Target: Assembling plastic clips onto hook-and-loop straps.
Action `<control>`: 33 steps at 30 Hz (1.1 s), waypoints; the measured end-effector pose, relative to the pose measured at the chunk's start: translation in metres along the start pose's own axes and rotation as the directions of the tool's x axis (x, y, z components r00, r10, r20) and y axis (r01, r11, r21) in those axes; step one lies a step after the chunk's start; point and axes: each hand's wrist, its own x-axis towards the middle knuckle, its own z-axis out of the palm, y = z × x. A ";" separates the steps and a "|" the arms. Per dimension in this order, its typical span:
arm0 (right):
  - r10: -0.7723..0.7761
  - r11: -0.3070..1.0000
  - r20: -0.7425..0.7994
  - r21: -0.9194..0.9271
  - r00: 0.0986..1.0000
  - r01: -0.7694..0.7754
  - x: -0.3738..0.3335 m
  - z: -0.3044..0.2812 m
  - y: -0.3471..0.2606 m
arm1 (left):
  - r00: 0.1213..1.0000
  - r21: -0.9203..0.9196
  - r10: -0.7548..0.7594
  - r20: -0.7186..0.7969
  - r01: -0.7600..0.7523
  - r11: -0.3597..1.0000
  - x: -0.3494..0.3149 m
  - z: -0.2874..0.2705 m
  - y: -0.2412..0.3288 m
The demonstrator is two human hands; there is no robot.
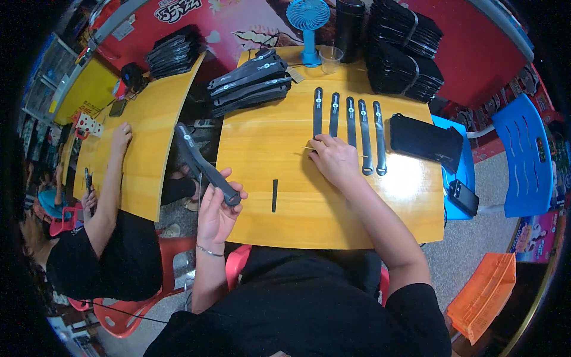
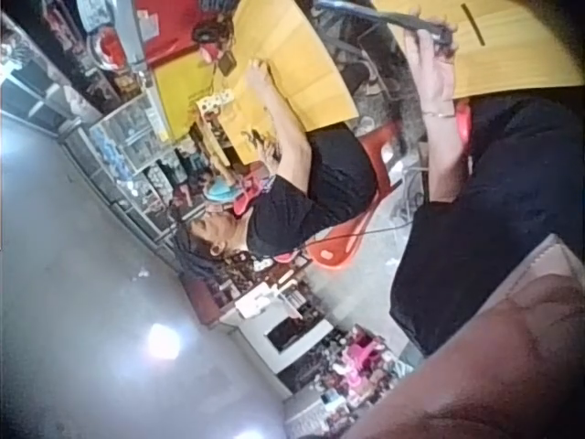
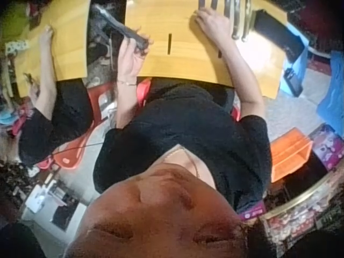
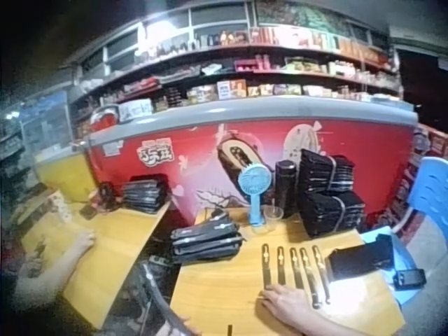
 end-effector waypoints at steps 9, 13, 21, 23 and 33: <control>0.028 0.917 -0.106 0.400 0.994 0.017 -0.010 -0.070 -0.061 | 0.998 -0.011 0.062 0.028 -0.062 0.998 -0.002 0.019 -0.019; 0.036 0.784 0.037 0.618 0.999 -0.051 -0.039 -0.093 -0.093 | 0.996 -0.010 0.089 0.017 -0.089 0.996 -0.003 0.034 -0.030; 0.106 0.705 0.048 0.701 0.993 -0.109 -0.064 -0.090 -0.113 | 0.976 0.126 0.214 -0.030 -0.209 0.970 -0.011 0.046 -0.043; 0.112 0.698 0.070 0.705 0.991 -0.128 -0.068 -0.090 -0.115 | 0.960 0.123 0.279 0.007 -0.278 0.953 -0.013 0.051 -0.043; 0.133 0.707 0.034 0.697 0.991 -0.119 -0.076 -0.088 -0.123 | 0.922 0.133 0.388 0.005 -0.385 0.913 -0.018 0.056 -0.047</control>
